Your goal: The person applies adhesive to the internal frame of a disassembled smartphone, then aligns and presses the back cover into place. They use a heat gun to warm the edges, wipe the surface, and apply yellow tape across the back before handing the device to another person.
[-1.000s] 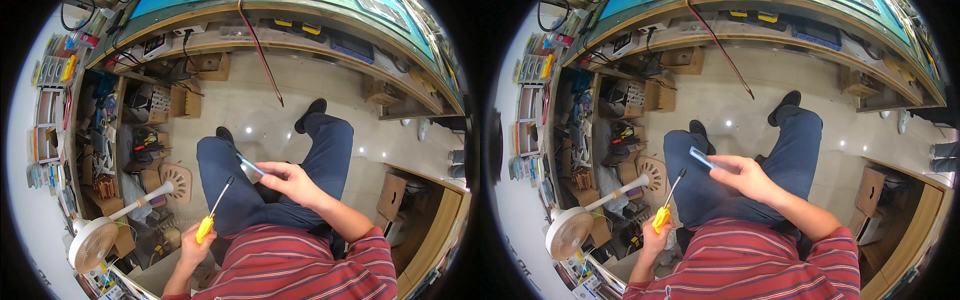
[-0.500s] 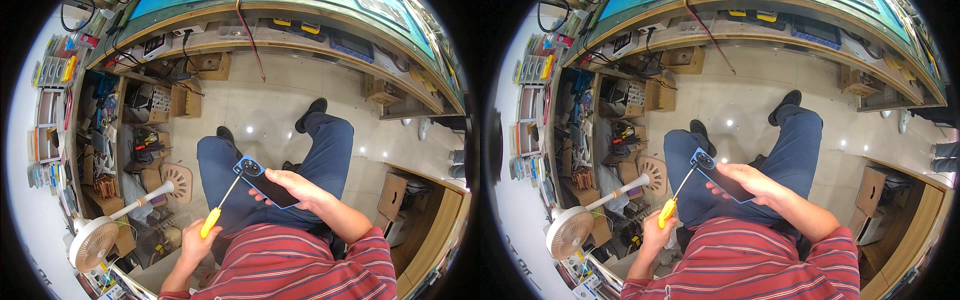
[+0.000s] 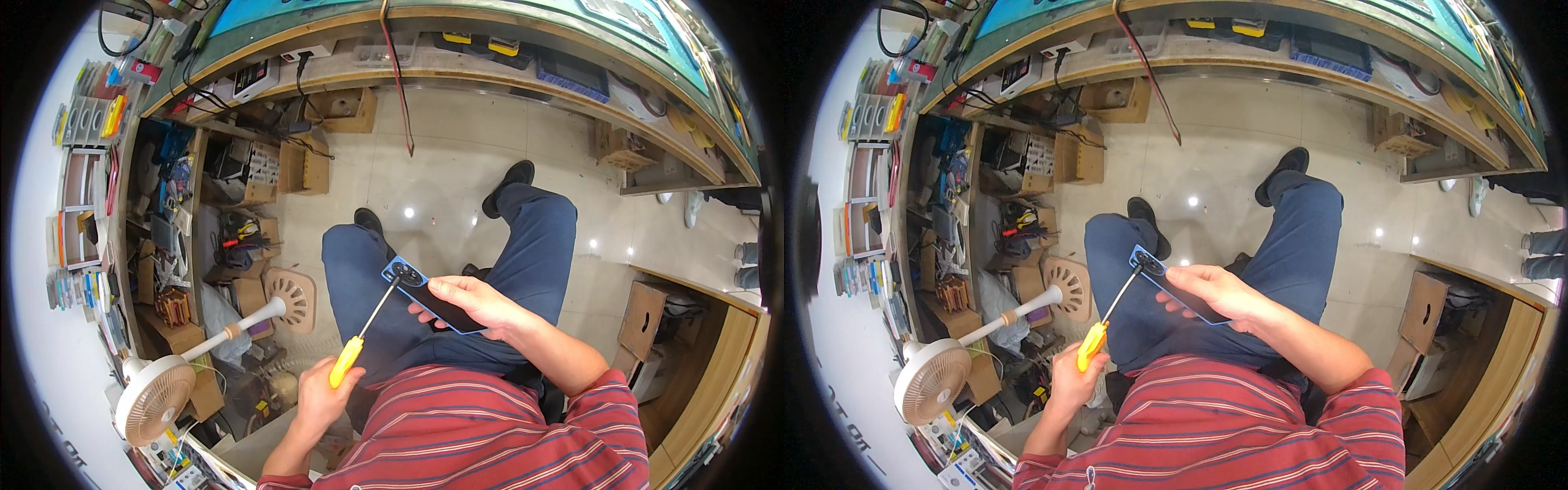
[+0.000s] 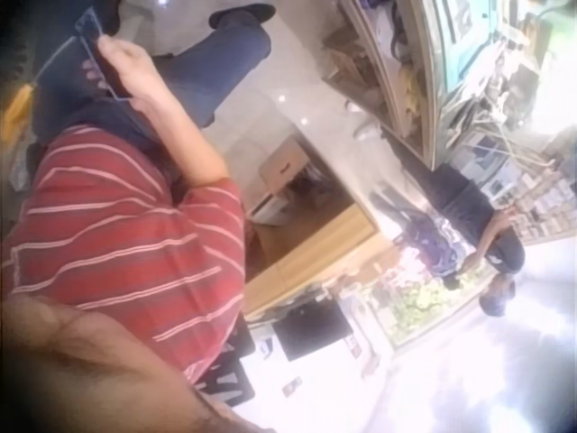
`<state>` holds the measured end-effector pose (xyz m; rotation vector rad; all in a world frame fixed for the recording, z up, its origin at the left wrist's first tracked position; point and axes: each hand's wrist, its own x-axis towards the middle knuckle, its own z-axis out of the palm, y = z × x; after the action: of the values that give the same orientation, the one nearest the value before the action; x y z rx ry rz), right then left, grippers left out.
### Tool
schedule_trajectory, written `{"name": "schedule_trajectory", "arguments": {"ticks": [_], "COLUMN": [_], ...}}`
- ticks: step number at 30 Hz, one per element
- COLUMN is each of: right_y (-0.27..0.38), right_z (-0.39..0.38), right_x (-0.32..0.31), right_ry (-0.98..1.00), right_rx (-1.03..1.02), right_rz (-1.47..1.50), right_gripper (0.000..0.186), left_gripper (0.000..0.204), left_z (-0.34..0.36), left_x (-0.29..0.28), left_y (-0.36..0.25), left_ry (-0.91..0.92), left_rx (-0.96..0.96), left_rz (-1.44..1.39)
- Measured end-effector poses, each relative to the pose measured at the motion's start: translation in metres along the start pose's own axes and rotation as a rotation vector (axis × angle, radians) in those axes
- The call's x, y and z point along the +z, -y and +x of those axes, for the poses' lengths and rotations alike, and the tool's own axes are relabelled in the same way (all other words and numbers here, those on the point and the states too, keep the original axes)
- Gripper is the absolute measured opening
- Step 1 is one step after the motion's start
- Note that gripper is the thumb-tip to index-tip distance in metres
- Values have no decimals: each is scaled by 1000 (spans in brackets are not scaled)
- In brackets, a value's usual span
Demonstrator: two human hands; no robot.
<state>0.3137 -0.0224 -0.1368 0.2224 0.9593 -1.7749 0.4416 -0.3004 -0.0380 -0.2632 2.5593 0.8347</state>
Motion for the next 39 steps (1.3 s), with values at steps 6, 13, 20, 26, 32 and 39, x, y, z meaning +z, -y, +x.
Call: {"name": "schedule_trajectory", "arguments": {"ticks": [6, 13, 20, 26, 32, 39], "right_y": [-5, -7, 7, 60, 152, 226], "right_z": [1, 0, -9, -58, -163, -228], "right_x": [-2, -9, -24, -66, -116, -141], "right_ry": [-9, -22, 4, -133, -351, -767], "right_rx": [-6, -41, -63, -361, -804, -1170], "right_rz": [-23, -40, 76, -96, -203, -274], "right_gripper": [54, 54, 51, 55, 92, 84], "left_gripper": [35, 33, 22, 26, 18, 28], "left_z": [0, 1, 16, 72, 164, 231], "left_x": [4, 0, -7, -79, -144, -185], "left_y": [-3, -11, -15, -48, -179, -345], "left_ry": [-62, -38, -48, 123, 462, 494], "left_rx": [42, -21, 140, 3, 251, 376], "left_rz": [-5, 20, -76, -197, -126, 23]}}
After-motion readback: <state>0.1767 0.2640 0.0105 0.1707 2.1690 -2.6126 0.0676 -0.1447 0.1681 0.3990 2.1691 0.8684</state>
